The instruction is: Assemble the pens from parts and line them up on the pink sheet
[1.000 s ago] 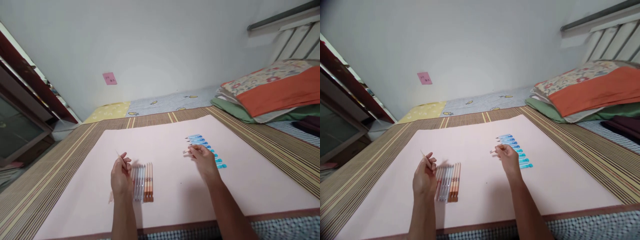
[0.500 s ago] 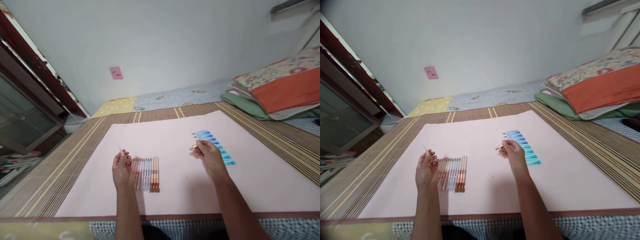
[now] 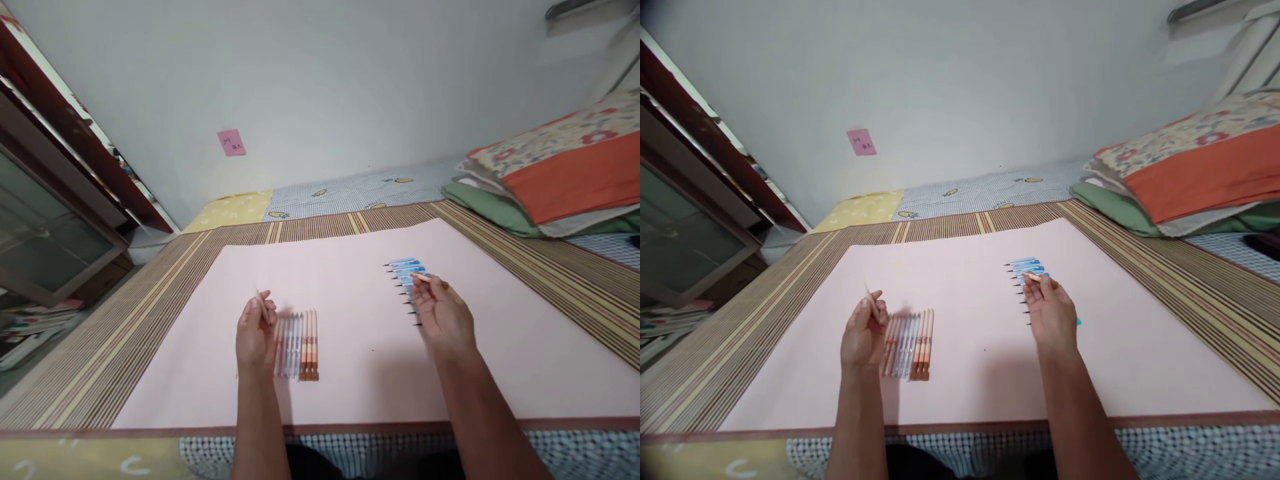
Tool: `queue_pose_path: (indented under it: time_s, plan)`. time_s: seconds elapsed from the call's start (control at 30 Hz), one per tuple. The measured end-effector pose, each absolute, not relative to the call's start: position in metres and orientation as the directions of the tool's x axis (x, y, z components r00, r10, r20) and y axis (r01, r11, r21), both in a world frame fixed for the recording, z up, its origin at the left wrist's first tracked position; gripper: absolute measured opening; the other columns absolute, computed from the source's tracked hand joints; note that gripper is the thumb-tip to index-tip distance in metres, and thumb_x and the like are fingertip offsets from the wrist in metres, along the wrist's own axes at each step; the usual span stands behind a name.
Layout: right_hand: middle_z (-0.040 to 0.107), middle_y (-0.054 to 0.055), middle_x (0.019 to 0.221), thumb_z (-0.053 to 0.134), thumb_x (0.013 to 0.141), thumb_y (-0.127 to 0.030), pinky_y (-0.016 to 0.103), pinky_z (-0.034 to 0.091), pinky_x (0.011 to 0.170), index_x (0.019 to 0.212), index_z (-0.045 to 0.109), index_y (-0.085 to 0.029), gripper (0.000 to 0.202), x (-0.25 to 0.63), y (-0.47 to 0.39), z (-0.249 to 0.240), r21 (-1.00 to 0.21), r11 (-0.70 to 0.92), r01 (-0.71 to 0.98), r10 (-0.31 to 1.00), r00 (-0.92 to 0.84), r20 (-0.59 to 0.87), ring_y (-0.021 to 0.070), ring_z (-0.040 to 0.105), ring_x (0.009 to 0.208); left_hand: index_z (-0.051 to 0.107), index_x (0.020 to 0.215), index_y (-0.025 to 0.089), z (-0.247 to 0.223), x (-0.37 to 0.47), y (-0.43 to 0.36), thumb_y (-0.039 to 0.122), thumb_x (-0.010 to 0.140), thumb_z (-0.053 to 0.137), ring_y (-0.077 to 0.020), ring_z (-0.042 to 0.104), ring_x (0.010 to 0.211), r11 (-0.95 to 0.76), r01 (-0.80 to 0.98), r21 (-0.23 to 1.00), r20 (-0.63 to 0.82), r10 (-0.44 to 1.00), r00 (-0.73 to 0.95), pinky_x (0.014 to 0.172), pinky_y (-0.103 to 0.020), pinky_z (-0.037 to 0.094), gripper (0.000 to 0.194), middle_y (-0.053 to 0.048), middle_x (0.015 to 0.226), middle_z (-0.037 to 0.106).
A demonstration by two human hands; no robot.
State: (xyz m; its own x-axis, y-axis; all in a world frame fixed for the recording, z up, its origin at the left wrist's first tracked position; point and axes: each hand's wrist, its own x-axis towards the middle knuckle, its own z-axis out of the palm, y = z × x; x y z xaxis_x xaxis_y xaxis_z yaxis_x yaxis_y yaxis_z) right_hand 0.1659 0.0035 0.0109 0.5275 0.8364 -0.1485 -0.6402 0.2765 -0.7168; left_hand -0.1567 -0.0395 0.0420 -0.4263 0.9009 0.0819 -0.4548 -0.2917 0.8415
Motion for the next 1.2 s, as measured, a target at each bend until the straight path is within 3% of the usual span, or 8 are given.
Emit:
queue_pose_path:
  time_s: [0.17, 0.27, 0.37, 0.67, 1.07, 1.2]
  plan:
    - [0.075, 0.004, 0.090, 0.088, 0.068, -0.022, 0.022, 0.061, 0.078, 0.087, 0.068, -0.018, 0.028, 0.167, 0.003, 0.014, -0.736, 0.247, -0.630, 0.864, 0.487, -0.127, 0.0121, 0.071, 0.082, 0.072, 0.097, 0.016, 0.041, -0.108, -0.039, 0.044, 0.083, 0.074, -0.0052, 0.041, 0.054, -0.122, -0.338, 0.933, 0.056, 0.978, -0.199, 0.051, -0.018, 0.032, 0.031, 0.001, 0.073, 0.060]
    - [0.075, 0.004, 0.090, 0.092, 0.062, -0.028, 0.023, 0.060, 0.074, 0.093, 0.069, -0.020, 0.040, 0.160, -0.002, 0.024, -0.795, 0.202, -0.572, 0.932, 0.363, -0.025, 0.0125, 0.069, 0.077, 0.071, 0.096, 0.017, 0.039, -0.079, -0.040, 0.044, 0.085, 0.071, -0.0065, 0.039, 0.054, -0.059, -0.199, 0.978, 0.055, 0.998, -0.026, 0.051, -0.020, 0.028, 0.030, 0.001, 0.071, 0.060]
    - [0.074, 0.003, 0.086, 0.090, 0.064, -0.036, 0.026, 0.058, 0.070, 0.101, 0.068, -0.022, 0.045, 0.149, -0.008, 0.036, -0.865, 0.173, -0.471, 0.964, 0.260, 0.052, 0.0120, 0.067, 0.070, 0.071, 0.094, 0.017, 0.036, -0.064, -0.041, 0.045, 0.084, 0.070, -0.0077, 0.036, 0.053, -0.046, -0.117, 0.992, 0.055, 0.996, 0.073, 0.051, -0.023, 0.026, 0.029, 0.002, 0.069, 0.059]
    - [0.070, 0.002, 0.081, 0.077, 0.078, -0.038, 0.032, 0.057, 0.070, 0.114, 0.064, -0.021, 0.042, 0.132, -0.018, 0.056, -0.960, 0.258, -0.108, 0.950, 0.208, 0.233, 0.0174, 0.069, 0.073, 0.068, 0.089, 0.019, 0.036, -0.056, -0.043, 0.043, 0.085, 0.068, -0.0112, 0.038, 0.058, -0.044, 0.018, 0.999, 0.041, 0.991, 0.131, 0.057, -0.025, 0.026, 0.025, 0.002, 0.067, 0.055]
    - [0.070, 0.003, 0.087, 0.071, 0.082, -0.031, 0.034, 0.056, 0.075, 0.118, 0.063, -0.022, 0.037, 0.137, -0.023, 0.060, -0.956, 0.287, -0.053, 0.957, 0.057, 0.284, 0.0175, 0.067, 0.076, 0.071, 0.088, 0.019, 0.036, -0.053, -0.044, 0.041, 0.086, 0.066, -0.0160, 0.048, 0.071, -0.091, 0.027, 0.995, 0.084, 0.979, 0.188, 0.069, -0.027, 0.034, 0.023, 0.000, 0.070, 0.058]
    - [0.070, 0.003, 0.087, 0.071, 0.082, -0.029, 0.037, 0.056, 0.081, 0.120, 0.063, -0.023, 0.040, 0.133, -0.026, 0.061, -0.967, 0.255, -0.032, 0.964, -0.075, 0.256, 0.0198, 0.068, 0.083, 0.073, 0.088, 0.019, 0.039, -0.051, -0.046, 0.044, 0.086, 0.066, -0.0139, 0.046, 0.064, -0.091, 0.032, 0.995, 0.083, 0.977, 0.197, 0.061, -0.025, 0.032, 0.027, 0.000, 0.070, 0.060]
